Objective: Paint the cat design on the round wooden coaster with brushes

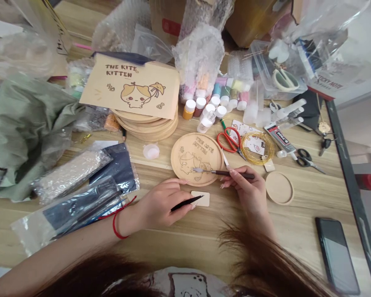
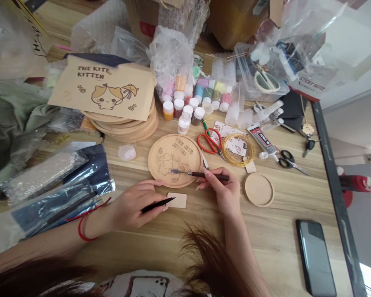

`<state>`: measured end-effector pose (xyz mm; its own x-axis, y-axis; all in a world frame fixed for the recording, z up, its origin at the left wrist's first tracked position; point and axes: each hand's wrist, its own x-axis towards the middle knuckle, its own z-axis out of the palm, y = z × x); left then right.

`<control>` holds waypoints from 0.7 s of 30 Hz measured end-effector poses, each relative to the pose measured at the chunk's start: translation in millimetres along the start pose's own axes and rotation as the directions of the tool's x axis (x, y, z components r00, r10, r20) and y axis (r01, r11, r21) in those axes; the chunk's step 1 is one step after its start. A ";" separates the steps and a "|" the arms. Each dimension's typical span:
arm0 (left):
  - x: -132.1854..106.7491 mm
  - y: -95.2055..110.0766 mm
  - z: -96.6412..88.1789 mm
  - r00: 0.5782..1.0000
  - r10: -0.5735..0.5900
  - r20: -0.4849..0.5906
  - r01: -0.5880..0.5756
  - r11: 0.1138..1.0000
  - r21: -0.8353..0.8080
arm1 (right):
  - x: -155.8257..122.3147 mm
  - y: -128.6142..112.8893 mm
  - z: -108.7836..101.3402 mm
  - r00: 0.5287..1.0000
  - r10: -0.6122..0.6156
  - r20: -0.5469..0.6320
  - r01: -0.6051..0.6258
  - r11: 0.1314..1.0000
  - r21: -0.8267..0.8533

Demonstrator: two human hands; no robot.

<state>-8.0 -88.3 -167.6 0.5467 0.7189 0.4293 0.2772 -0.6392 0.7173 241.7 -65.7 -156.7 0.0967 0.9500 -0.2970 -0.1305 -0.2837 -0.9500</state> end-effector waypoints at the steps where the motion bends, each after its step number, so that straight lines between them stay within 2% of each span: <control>1: -0.1 -0.2 0.2 1.000 0.004 -0.002 -0.004 1.000 0.002 | 0.0 0.1 0.1 1.000 -0.005 0.008 0.005 1.000 0.005; 6: -0.1 -0.4 0.4 1.000 0.009 -0.004 -0.009 1.000 0.013 | 0.0 0.4 0.6 1.000 0.014 0.020 -0.013 1.000 -0.022; 11: 0.4 0.2 -0.2 1.000 0.006 0.004 -0.006 1.000 0.008 | 0.6 -0.7 1.1 1.000 -0.006 -0.006 0.006 0.999 0.035; 16: 0.5 0.2 0.0 1.000 0.009 -0.004 -0.009 1.000 0.012 | 1.1 0.7 1.0 1.000 0.005 0.007 -0.005 1.000 -0.017; 21: 0.8 0.7 -0.3 1.000 0.002 -0.001 -0.002 1.000 0.008 | 0.5 0.3 0.6 1.000 -0.016 0.008 0.015 1.000 0.024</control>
<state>-7.6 -88.1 -166.5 0.5468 0.7176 0.4314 0.2825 -0.6431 0.7117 241.1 -65.2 -157.0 0.0905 0.9554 -0.2812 -0.1530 -0.2657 -0.9519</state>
